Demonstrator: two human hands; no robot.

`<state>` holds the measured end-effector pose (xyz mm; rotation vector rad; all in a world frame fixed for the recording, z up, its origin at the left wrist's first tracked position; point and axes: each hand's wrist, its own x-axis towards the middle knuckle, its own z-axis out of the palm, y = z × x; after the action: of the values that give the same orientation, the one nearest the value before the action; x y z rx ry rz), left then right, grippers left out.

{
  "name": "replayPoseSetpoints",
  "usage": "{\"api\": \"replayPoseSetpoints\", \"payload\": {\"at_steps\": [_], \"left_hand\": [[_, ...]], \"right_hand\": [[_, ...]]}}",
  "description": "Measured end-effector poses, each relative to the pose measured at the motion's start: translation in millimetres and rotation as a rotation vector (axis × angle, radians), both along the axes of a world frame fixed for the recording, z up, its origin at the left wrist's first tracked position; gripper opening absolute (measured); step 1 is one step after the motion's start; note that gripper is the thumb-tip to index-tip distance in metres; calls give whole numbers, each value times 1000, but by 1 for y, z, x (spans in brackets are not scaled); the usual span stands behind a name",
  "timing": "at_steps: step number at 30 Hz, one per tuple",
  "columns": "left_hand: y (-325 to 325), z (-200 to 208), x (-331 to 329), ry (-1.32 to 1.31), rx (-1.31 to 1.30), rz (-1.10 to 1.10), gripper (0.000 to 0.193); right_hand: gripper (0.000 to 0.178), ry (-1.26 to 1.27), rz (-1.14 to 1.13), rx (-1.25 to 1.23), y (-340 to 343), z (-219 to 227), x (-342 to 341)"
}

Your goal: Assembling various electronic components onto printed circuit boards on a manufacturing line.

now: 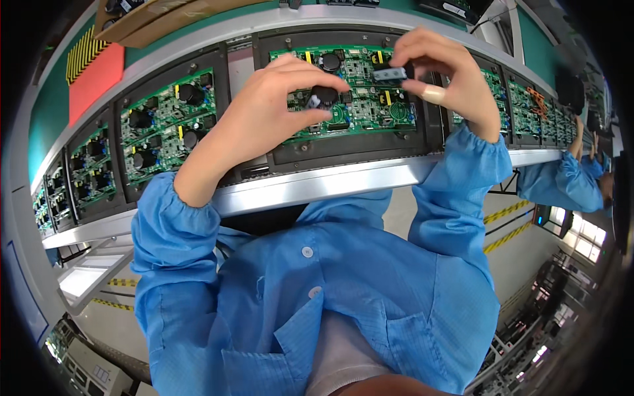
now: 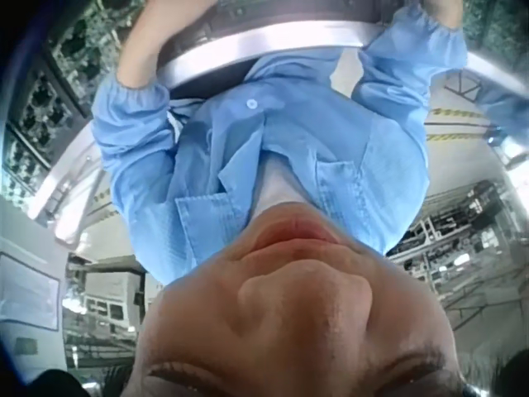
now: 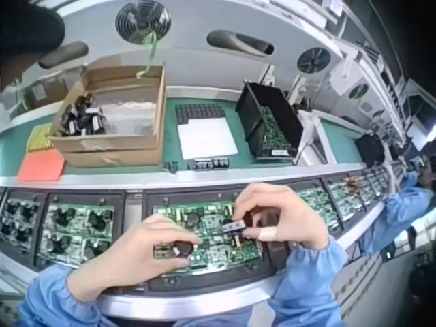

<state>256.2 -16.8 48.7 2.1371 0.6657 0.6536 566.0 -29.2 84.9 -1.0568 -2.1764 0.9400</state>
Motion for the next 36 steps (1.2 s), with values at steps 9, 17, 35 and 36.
{"api": "replayPoseSetpoints", "payload": {"at_steps": [9, 17, 35, 36], "left_hand": [[-5, -19, 12, -39, 84, 24, 36], [-7, -36, 10, 23, 185, 42, 37], [-9, -41, 33, 234, 543, -31, 21], [-8, -38, 30, 219, 539, -32, 21]], "right_hand": [[33, -223, 83, -367, -3, -4, 24], [31, -300, 4, -383, -9, -12, -1], [44, -300, -134, -372, -17, -22, 17], [42, -298, -160, -352, -18, -22, 11]]}}
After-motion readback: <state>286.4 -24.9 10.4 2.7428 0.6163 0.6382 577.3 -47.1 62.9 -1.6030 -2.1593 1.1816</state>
